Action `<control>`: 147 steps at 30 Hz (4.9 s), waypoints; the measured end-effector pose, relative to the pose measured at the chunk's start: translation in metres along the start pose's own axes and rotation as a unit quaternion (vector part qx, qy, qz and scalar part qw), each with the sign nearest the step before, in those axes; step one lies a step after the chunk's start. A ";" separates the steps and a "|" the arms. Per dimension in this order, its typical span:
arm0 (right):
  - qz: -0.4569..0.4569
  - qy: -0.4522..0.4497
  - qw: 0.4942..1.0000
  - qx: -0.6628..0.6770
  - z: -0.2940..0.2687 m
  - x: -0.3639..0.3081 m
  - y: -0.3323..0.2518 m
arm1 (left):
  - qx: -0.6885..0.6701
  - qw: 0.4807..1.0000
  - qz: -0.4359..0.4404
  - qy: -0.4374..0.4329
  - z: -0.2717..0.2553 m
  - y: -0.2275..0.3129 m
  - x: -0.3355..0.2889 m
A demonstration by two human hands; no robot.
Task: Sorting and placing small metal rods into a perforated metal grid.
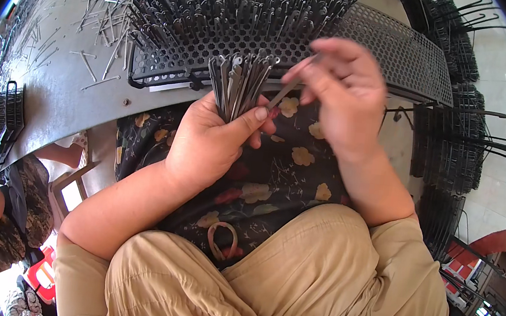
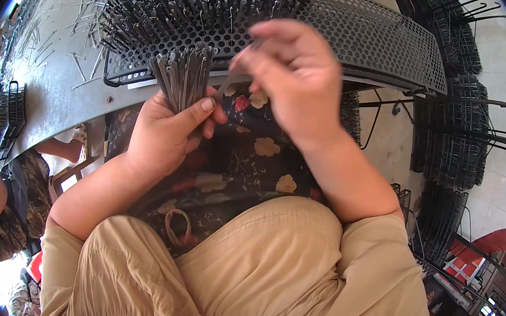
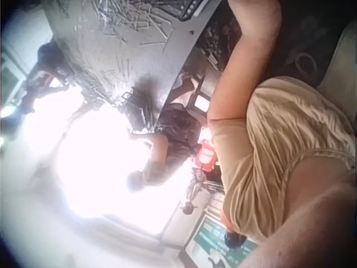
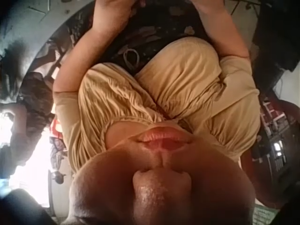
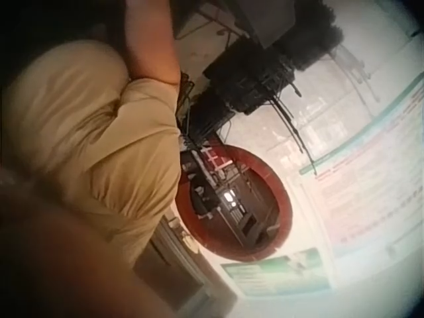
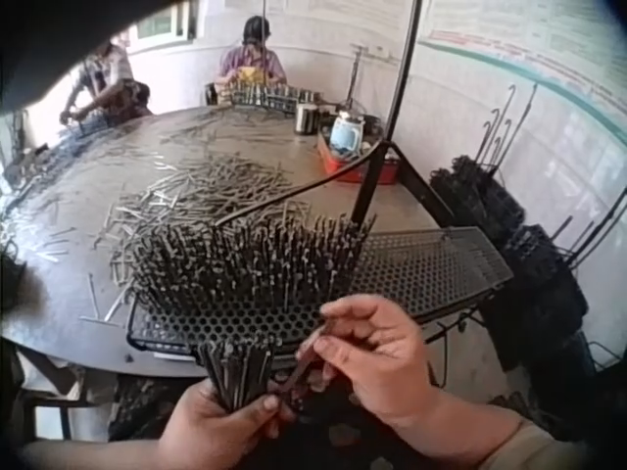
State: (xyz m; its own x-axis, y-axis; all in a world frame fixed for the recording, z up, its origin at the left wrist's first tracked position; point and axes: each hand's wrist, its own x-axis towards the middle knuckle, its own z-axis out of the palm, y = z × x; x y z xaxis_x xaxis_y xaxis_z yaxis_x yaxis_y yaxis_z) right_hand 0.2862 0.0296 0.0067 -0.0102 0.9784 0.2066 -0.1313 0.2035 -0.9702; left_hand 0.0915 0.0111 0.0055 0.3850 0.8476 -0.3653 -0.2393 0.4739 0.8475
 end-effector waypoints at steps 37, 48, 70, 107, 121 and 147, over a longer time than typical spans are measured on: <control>-0.311 -0.021 0.921 -0.233 -0.046 0.060 -0.030 | 0.057 0.998 -0.029 0.009 -0.004 -0.002 0.002; -0.272 -0.109 0.913 -0.283 -0.058 0.065 -0.034 | 0.060 0.997 -0.030 0.026 -0.006 -0.001 0.002; -0.223 -0.076 0.967 -0.101 0.061 0.057 -0.026 | -0.049 0.994 -0.068 0.074 -0.074 0.019 -0.041; -0.622 -0.124 0.763 -0.126 0.170 0.132 0.020 | -0.091 0.979 0.030 0.178 -0.122 0.011 -0.050; 0.068 -0.237 0.958 -0.148 0.153 0.049 -0.001 | -0.137 0.976 0.080 0.149 -0.108 0.016 -0.058; -0.274 -0.030 0.927 -0.254 0.148 0.070 -0.013 | -0.095 0.972 0.054 0.208 -0.116 0.011 -0.049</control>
State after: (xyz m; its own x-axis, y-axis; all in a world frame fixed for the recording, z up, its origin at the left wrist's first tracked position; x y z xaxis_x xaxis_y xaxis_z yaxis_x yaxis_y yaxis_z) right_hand 0.1406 0.0901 0.0522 -0.1372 0.7223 0.6778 0.3497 0.6756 -0.6491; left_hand -0.0339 0.0021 -0.0119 -0.0354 0.8993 -0.4359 -0.4332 0.3793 0.8176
